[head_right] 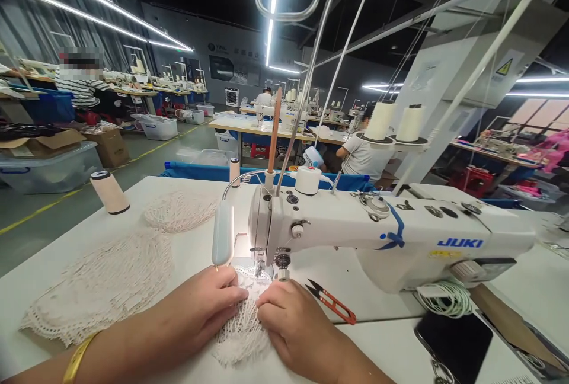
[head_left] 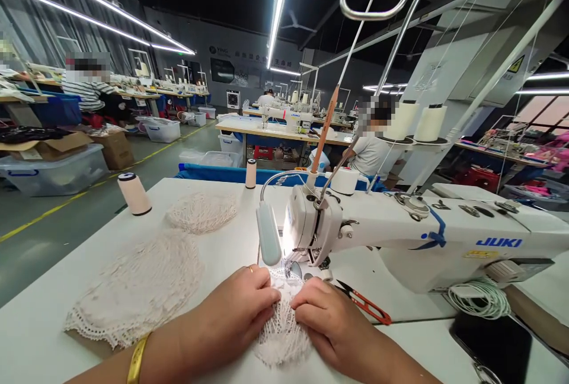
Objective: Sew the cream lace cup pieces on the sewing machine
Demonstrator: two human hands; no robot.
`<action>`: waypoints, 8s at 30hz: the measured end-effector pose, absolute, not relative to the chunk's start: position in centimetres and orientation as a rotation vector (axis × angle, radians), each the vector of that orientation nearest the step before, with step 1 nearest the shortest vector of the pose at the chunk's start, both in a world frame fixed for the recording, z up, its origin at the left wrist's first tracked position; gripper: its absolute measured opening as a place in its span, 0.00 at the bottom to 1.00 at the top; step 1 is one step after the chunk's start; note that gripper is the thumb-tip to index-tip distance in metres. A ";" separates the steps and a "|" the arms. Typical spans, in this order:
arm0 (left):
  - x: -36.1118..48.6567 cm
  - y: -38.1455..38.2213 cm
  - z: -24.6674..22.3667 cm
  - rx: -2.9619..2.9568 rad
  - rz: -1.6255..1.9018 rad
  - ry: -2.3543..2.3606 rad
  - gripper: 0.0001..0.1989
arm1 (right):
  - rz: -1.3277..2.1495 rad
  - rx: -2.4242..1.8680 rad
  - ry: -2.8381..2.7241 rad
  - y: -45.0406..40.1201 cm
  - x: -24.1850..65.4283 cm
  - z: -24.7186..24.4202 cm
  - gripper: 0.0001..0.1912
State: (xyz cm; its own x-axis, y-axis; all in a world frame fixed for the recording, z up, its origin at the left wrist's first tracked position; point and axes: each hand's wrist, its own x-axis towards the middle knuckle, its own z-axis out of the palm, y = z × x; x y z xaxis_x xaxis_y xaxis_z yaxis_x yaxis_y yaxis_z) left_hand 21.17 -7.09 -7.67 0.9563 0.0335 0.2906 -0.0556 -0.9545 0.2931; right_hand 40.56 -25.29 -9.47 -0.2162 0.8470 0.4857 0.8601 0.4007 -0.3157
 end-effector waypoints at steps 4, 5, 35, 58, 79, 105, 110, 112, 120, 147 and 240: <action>21.2 -8.2 -8.7 2.830 0.581 -0.043 0.08 | -0.020 -1.570 -2.071 -25.8 41.1 -9.6 0.15; 21.2 -8.3 -8.8 2.824 0.608 -0.082 0.09 | -0.020 -1.593 -2.070 -26.0 41.2 -9.6 0.15; 22.6 -7.9 -9.0 2.908 0.563 -0.055 0.05 | -0.058 -1.711 -2.015 -25.4 41.3 -9.8 0.21; 21.1 -8.8 -8.0 2.760 0.531 -0.314 0.14 | -0.154 -1.633 -2.054 -26.0 40.9 -9.7 0.22; 22.3 -7.6 -9.3 2.875 0.622 -0.196 0.08 | -0.181 -1.766 -1.991 -24.7 41.0 -10.5 0.27; 20.6 -8.4 -5.2 2.829 0.068 0.312 0.09 | -0.321 -1.459 -2.075 -23.7 39.9 -10.8 0.29; 19.6 -6.9 -4.1 2.633 0.262 0.531 0.07 | -0.261 -1.214 -2.194 -23.5 39.0 -11.5 0.21; 19.7 -5.8 -4.7 2.663 0.354 0.581 0.05 | -0.231 -1.189 -2.218 -23.7 38.9 -11.7 0.15; 20.4 -5.7 -7.7 2.809 0.512 0.288 0.06 | 0.122 -1.189 -2.325 -25.1 38.5 -10.3 0.11; 21.4 -8.8 -8.6 2.602 1.140 -0.103 0.17 | 0.040 -1.551 -1.714 -24.6 38.2 -10.5 0.10; 18.5 -12.8 -2.7 2.244 0.506 -0.099 0.06 | 0.260 -1.515 -1.746 -30.7 36.9 -2.3 0.07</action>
